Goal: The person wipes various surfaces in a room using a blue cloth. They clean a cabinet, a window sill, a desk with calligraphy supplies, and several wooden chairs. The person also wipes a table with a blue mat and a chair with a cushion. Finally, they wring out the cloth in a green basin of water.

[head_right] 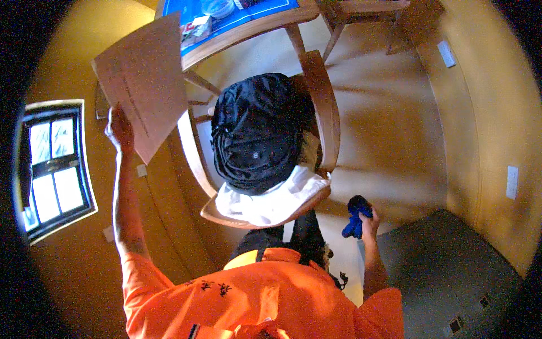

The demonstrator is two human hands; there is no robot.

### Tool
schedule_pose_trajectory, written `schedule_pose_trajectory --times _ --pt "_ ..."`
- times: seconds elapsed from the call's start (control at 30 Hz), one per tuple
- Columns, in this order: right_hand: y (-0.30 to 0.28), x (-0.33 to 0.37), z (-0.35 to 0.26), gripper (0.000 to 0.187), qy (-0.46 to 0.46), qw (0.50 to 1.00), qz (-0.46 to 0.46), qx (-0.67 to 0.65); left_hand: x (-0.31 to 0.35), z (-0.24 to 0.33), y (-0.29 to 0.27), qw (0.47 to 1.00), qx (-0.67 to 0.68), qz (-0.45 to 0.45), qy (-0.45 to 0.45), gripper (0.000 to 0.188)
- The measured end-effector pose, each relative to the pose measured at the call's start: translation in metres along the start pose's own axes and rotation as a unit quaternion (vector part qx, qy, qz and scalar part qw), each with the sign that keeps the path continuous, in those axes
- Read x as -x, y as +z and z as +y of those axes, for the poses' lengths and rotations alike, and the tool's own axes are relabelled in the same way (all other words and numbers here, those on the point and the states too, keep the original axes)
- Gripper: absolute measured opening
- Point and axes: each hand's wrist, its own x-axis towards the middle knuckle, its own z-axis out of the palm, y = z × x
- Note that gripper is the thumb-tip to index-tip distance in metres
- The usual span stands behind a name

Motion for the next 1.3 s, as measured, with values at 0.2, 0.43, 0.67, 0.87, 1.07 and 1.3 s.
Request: schedule_pose_trajectory --times 0.2,0.43,0.67,0.87,1.07,1.3 --pt "0.029 0.050 -0.065 0.045 0.073 0.997 0.012 -0.018 0.002 -0.015 -0.027 0.995 0.033 0.025 0.090 0.019" --pt "0.036 0.078 -0.022 0.049 -0.002 0.998 0.011 0.066 0.027 0.054 -0.043 0.951 0.226 -0.209 -0.035 0.029" --pt "0.052 0.096 0.005 0.050 -0.024 0.999 -0.023 0.025 0.138 0.191 0.021 0.895 0.104 -0.335 0.275 0.032" --pt "0.051 0.124 0.003 0.050 -0.005 0.997 -0.071 -0.026 0.200 0.266 0.096 0.754 0.246 -0.584 0.173 0.029" --pt "0.055 0.150 -0.036 0.048 0.044 0.994 -0.054 0.082 0.189 0.277 0.074 0.767 0.213 -0.589 0.139 0.044" --pt "0.027 0.126 -0.026 0.044 0.019 0.996 -0.017 -0.088 0.188 0.229 0.063 0.852 0.249 -0.452 0.086 0.045"
